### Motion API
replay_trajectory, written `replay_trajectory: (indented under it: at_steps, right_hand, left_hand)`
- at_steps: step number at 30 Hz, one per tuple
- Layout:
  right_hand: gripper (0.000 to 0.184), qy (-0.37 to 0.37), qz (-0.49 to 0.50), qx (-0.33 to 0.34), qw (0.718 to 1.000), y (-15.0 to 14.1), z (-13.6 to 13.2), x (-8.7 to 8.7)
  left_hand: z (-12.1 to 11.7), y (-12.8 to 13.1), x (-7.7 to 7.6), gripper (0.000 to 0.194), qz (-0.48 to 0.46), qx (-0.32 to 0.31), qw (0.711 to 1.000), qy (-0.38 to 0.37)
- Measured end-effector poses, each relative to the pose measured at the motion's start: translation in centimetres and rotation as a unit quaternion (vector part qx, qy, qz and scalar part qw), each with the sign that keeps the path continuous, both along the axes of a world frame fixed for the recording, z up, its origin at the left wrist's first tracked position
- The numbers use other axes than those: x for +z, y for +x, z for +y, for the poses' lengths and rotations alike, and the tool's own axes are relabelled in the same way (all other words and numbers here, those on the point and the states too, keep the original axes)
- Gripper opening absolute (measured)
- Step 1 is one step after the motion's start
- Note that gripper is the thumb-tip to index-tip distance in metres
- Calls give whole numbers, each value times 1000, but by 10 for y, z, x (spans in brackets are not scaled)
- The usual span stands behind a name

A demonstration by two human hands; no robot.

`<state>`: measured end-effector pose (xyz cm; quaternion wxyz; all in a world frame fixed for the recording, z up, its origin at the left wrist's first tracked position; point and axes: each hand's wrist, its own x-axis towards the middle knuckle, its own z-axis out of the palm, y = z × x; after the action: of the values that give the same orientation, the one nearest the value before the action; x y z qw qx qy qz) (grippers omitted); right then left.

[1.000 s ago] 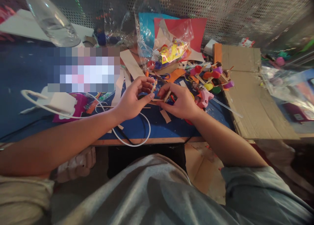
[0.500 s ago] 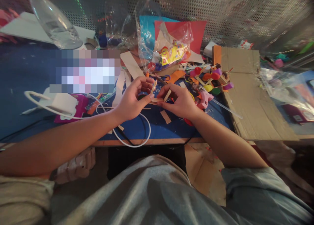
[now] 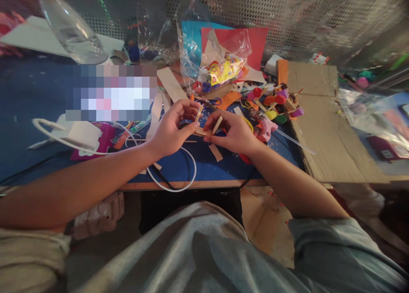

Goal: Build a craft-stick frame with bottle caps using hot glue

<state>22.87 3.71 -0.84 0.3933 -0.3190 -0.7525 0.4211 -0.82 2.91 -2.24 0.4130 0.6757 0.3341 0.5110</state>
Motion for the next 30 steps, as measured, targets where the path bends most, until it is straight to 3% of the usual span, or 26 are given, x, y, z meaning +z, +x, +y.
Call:
replay_trajectory:
  at_steps: [5,10,20,30]
  right_hand:
    - [43,-14,-14,8,1000,1,1,-1]
    - [36,20,-23,14,999,3,2,0]
    - [25,18,-5,-41,999,3,1,5]
    - [41,32,44,-60,997,0,-1,3]
  left_hand:
    - [0,0,0,42,-14,15,1000,-3]
    - [0,0,-1,43,-12,5,1000,6]
    - [-1,-1,1,50,2,8,1000,10]
    - [-6,8,4,52,-108,-36,982,-151]
